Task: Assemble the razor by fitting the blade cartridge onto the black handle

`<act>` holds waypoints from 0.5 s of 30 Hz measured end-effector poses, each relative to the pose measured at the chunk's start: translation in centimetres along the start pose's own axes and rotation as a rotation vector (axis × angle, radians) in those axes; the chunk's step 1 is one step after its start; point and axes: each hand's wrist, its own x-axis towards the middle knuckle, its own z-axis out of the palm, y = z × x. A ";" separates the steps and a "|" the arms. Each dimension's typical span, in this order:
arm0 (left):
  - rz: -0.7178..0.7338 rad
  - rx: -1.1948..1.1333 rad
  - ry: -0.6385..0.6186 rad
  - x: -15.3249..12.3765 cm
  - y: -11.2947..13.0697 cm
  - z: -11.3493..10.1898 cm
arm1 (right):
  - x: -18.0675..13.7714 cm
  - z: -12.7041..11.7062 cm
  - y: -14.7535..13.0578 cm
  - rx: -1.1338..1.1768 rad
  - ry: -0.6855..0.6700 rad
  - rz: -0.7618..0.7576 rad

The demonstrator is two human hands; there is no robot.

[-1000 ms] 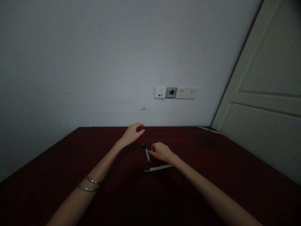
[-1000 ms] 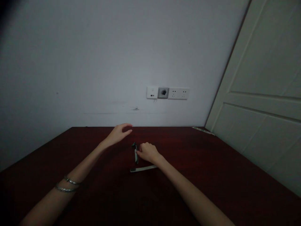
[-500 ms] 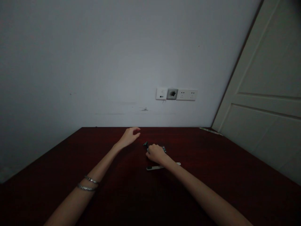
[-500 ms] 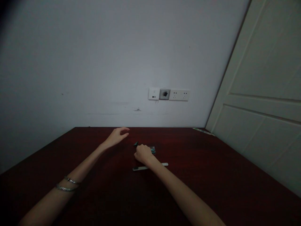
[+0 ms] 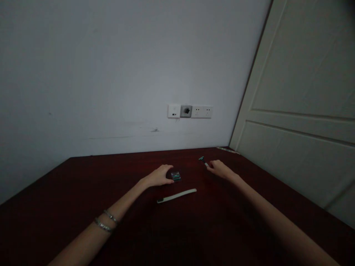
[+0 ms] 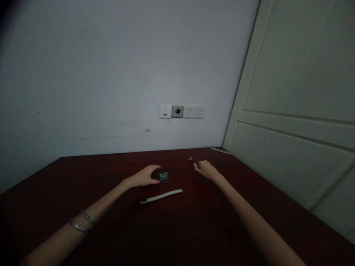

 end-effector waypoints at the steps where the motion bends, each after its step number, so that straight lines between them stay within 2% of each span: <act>1: -0.001 -0.007 -0.004 0.2 -0.1 0.5 | -0.2 0.2 1.8 -0.010 -0.009 0.034; 4: -0.014 -0.039 -0.022 0.8 -0.7 1.6 | -0.9 0.6 6.0 -0.026 -0.038 0.113; 7: -0.034 -0.065 -0.028 1.1 -1.2 2.3 | -1.6 0.9 8.5 -0.031 -0.068 0.168; 10: -0.064 -0.079 -0.026 1.2 -1.4 2.6 | -2.0 1.3 9.5 -0.030 -0.080 0.193; 15: -0.076 -0.083 -0.026 1.2 -1.2 2.5 | -2.0 1.8 9.8 -0.044 -0.099 0.199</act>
